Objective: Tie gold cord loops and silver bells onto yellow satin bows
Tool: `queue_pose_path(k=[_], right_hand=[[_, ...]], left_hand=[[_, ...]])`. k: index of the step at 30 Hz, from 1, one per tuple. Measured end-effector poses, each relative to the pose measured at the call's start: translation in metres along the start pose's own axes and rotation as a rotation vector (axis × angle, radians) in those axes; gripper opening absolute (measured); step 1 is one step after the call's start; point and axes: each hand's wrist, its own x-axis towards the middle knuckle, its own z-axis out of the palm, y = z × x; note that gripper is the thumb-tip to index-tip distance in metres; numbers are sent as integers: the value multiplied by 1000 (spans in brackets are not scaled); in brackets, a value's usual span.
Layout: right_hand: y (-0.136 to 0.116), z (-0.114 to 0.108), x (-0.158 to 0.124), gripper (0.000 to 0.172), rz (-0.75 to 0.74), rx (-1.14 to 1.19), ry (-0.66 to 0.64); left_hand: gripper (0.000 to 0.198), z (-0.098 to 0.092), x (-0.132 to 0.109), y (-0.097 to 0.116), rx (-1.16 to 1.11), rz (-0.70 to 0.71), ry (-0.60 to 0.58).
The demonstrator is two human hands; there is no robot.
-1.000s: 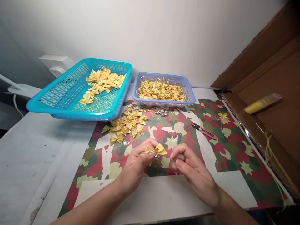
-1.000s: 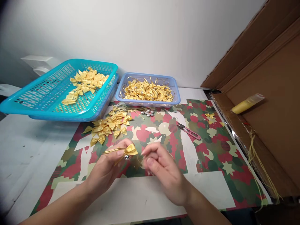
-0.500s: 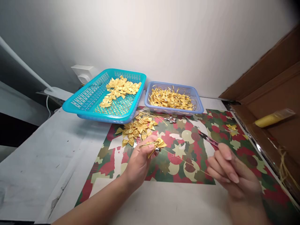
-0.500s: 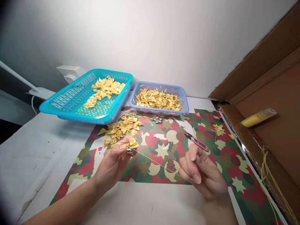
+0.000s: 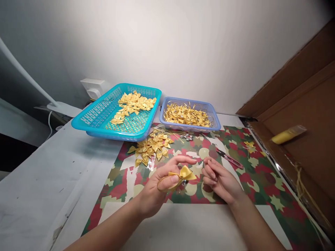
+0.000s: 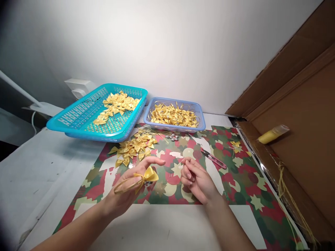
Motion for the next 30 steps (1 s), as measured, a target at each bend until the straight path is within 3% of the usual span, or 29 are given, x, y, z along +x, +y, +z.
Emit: queue_pose_path(k=[7,10,14,20,24,30], right_hand=[[11,9,15,29,-114,-63,26],[19,15,19,28,-138,-101,0],[27,21,15,27,-213,-159,-13],[27,27,-15,16,-536,-426,13],[28,33,-26,6,-705,-716,-36],[24,40,-28,12,-846,-925,46]], left_hand=[[43,9,-4,3,2,-49,-262],[45,11,-4,-2,44,-64,-322],[43,14,-3,-12,24,-107,-177],[40,15,2,-22,-137,-179,167],[35,16,2,-23,-264,-273,214],[32,19,2,-26,-272,-358,206]])
